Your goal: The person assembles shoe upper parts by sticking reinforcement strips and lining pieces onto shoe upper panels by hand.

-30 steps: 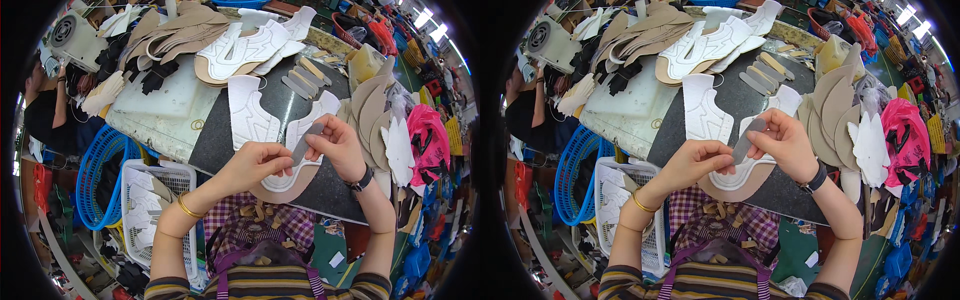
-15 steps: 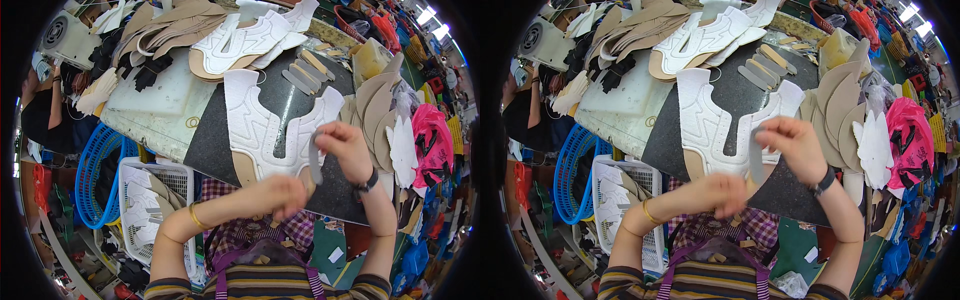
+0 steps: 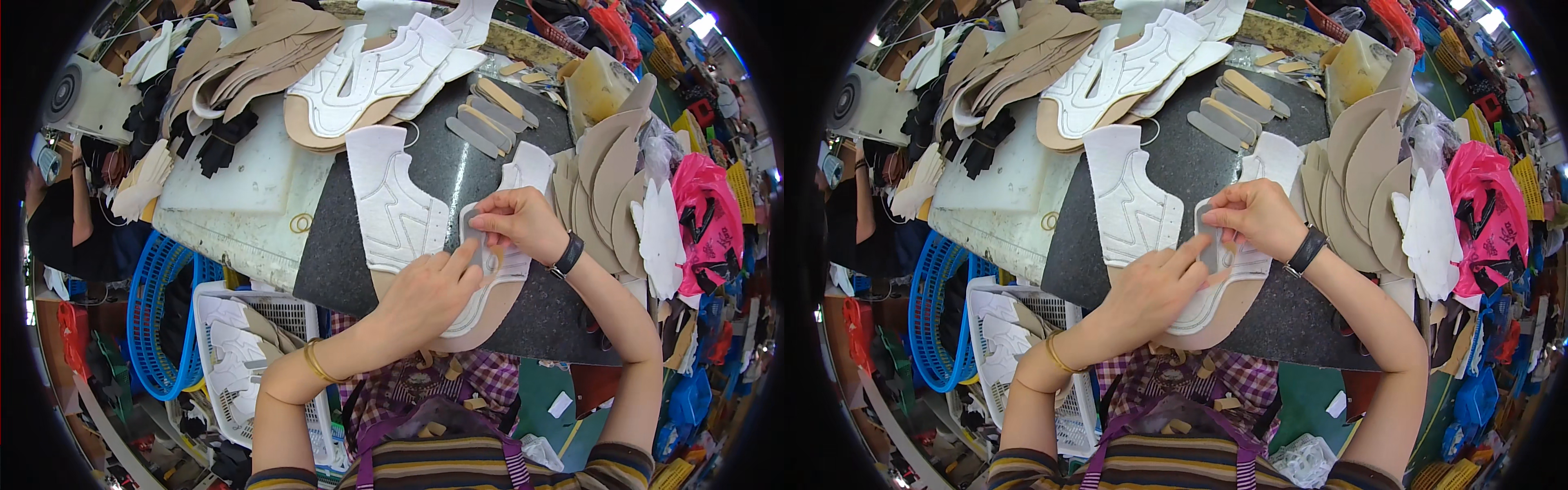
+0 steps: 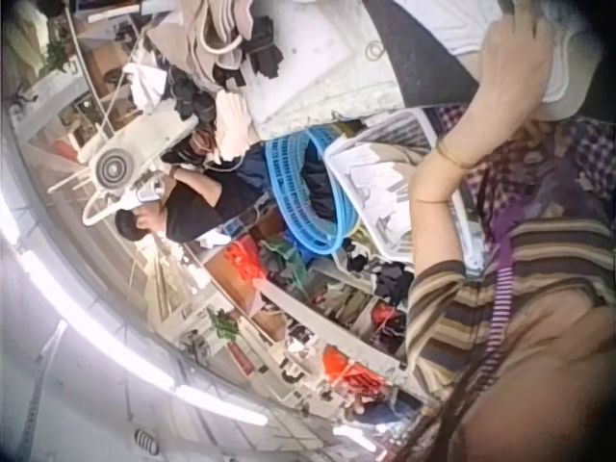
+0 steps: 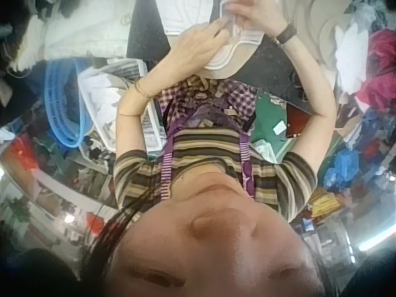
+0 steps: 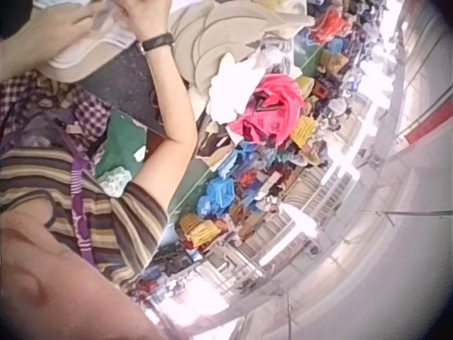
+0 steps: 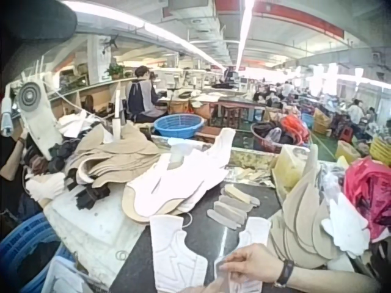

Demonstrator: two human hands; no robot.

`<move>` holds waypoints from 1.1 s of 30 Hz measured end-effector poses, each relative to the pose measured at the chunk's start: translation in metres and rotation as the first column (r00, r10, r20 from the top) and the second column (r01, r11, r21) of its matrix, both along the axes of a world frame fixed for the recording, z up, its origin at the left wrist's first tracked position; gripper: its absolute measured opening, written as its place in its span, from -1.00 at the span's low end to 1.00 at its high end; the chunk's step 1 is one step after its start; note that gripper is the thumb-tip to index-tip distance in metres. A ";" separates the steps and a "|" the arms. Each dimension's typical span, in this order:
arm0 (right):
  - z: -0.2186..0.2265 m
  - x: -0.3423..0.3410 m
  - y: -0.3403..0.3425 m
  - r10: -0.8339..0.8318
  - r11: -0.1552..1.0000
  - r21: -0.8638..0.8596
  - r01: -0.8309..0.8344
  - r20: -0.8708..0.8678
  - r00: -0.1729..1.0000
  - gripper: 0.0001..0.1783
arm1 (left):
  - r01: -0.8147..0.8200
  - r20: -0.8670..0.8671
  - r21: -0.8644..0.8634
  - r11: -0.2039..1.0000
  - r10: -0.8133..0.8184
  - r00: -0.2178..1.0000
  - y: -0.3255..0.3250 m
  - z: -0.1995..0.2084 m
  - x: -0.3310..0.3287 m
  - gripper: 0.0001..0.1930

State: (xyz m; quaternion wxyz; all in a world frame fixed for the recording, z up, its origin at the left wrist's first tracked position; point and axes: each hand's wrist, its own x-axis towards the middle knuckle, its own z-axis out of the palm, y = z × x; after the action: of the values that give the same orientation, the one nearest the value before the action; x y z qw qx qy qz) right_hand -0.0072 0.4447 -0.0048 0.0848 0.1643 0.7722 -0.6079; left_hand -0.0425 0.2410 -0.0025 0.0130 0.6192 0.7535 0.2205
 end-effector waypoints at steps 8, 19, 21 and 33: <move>0.010 -0.063 0.027 0.187 0.634 0.745 0.208 -0.409 0.893 -0.85 | 0.044 0.068 -0.007 0.999 -0.043 0.997 -0.012 0.018 -0.010 -0.84; 0.004 -0.100 0.061 0.107 0.589 0.797 0.129 -0.236 0.966 -0.75 | 0.563 0.695 -0.450 0.694 -0.124 0.709 -0.089 0.036 -0.004 -0.55; 0.001 -0.098 0.058 0.084 0.522 0.839 0.151 -0.227 0.970 -0.76 | 0.517 0.686 -0.390 0.762 -0.134 0.715 -0.079 0.040 -0.003 -0.56; 0.007 -0.092 0.075 0.006 0.815 0.551 0.179 -0.317 0.948 -0.91 | -0.208 0.426 0.148 0.967 0.127 0.896 0.031 0.021 -0.073 -0.82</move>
State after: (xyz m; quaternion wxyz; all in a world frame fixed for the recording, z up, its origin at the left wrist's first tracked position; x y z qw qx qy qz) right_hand -0.0997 0.5200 0.0017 -0.1166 0.1220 0.9142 -0.3685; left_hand -0.1151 0.2715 0.0185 0.0940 0.4894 0.7599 0.4174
